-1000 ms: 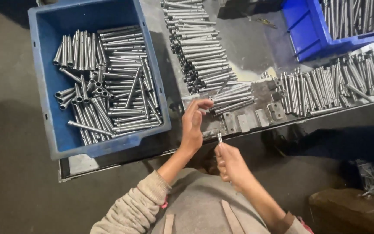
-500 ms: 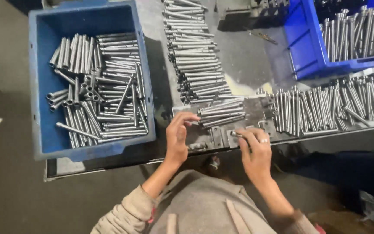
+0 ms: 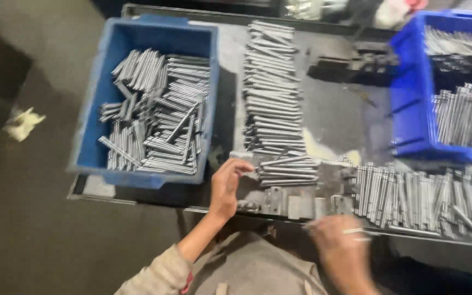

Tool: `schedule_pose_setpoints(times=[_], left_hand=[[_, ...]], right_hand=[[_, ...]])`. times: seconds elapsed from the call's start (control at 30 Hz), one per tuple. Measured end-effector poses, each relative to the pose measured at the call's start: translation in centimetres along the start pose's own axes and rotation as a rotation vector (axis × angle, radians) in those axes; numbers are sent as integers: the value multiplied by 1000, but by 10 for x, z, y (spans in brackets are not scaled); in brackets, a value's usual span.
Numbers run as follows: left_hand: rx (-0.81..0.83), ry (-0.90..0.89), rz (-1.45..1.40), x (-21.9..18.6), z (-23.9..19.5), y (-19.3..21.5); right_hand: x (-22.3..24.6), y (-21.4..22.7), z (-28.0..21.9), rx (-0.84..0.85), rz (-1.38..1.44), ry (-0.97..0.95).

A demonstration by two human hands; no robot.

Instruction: Assembling small metal tubes into a circular jig to create a bundle.

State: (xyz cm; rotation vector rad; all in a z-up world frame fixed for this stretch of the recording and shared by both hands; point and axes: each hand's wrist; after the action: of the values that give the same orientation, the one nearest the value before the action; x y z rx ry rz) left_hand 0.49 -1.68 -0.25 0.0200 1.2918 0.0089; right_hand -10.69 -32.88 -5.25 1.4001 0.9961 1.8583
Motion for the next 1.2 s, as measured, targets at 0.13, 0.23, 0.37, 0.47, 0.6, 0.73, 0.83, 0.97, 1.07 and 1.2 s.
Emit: schedule_pose_setpoints(times=[0.13,0.23,0.37,0.47,0.6,0.73,0.83,0.97,1.07,1.2], left_hand=[[52,22,37,6,-6,6],[-1,-18,32,15,-4,6],[47,11,87,-8,-3,7],[-25,-15,78,-18,-5,9],[-14,-216,70,-52,-11,29],[51,-609,418,-69,2,107],[-137,-526,777,-43,11,181],[-207,-354,871,-40,31,213],[-172,-312,916,-39,36,207],[-260,-296,954,-27,36,210]], right_hand=[[-64,60,49,-434,-282,-513],[-111,57,58,-92,-477,-649],[49,99,119,-212,-76,-883],[83,65,161,-400,54,-254],[159,28,258,-71,89,293],[201,-28,374,187,-182,740],[220,-91,462,250,-388,922],[244,-156,536,334,-509,1056],[245,-207,579,436,-609,1345],[280,-200,580,506,-615,1474]])
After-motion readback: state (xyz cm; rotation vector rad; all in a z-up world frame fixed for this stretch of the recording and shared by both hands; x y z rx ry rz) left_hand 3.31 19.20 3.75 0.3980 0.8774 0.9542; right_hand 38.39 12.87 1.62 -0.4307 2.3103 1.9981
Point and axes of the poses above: each hand's wrist, its own z-axis towards the middle knuckle, its own y-axis out of the back of the hand, x = y × z, and after that the axes turned 1 degree about z, right-handed
